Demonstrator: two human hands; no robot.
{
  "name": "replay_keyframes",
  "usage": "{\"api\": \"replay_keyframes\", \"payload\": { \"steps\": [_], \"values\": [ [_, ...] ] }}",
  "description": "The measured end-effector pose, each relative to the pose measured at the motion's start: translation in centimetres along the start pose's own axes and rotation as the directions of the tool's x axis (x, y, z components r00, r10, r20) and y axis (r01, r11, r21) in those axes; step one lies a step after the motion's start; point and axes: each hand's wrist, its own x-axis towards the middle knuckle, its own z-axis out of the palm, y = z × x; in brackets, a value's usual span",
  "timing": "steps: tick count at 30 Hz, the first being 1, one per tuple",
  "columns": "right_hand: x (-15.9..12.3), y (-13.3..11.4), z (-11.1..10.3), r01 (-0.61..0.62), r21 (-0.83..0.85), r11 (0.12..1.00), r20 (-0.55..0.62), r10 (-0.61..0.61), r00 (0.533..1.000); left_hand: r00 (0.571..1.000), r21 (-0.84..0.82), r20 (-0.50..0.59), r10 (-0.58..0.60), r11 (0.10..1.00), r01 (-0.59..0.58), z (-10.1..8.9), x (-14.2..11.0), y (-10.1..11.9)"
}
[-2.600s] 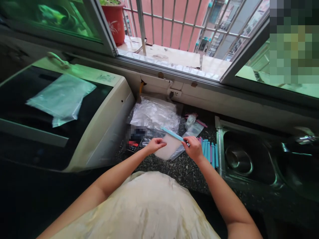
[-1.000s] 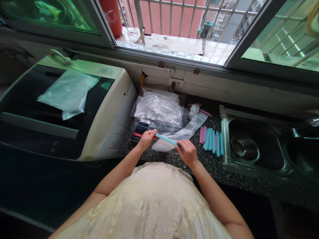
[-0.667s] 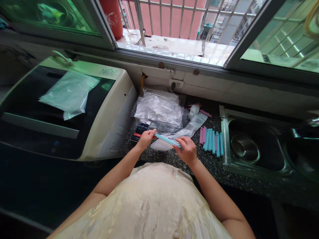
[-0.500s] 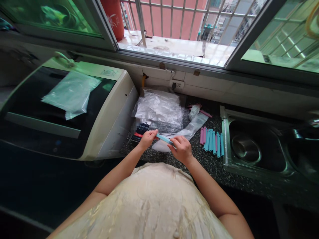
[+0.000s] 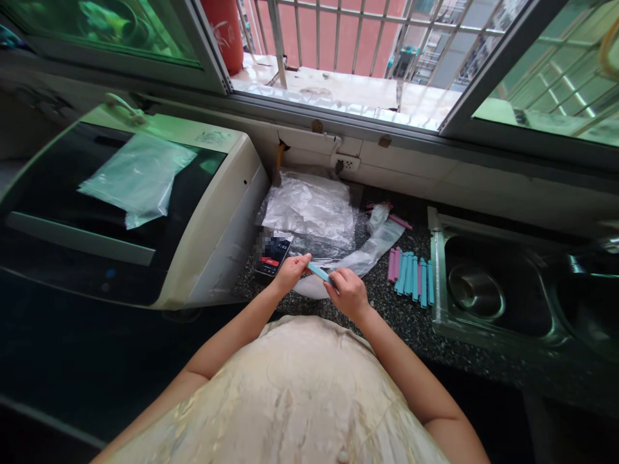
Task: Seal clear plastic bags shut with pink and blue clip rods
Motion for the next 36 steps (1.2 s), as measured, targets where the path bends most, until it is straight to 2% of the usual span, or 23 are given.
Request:
{"api": "replay_keyframes", "payload": {
  "steps": [6,10,17,23,28,36],
  "values": [
    [-0.6,0.1,0.0,0.021,0.015,1.000,-0.072,-0.020,0.997,0.999,0.025,0.049,0.023,0.999,-0.025,0.2,0.0,-0.2],
    [-0.6,0.2,0.0,0.040,0.015,0.999,-0.101,-0.038,0.994,0.996,-0.035,0.087,0.022,0.999,-0.019,0.1,0.1,-0.6],
    [-0.2,-0.1,0.1,0.002,0.052,0.999,-0.076,0.002,0.997,0.997,-0.145,0.072,-0.040,0.988,0.050,0.0,0.3,0.1],
    [-0.1,0.0,0.1,-0.002,0.037,0.999,-0.077,0.005,0.997,0.997,-0.223,0.080,-0.006,0.975,0.024,-0.2,0.6,-0.5],
    [-0.1,0.0,0.2,-0.001,0.049,0.999,-0.082,0.005,0.997,0.997,-0.163,0.079,-0.019,0.986,0.032,0.0,0.8,-0.5],
    [-0.5,0.0,0.5,-0.005,0.103,0.995,-0.087,0.014,0.996,1.000,-0.097,0.016,-0.003,0.995,0.004,0.6,0.7,-0.9]
  ]
}}
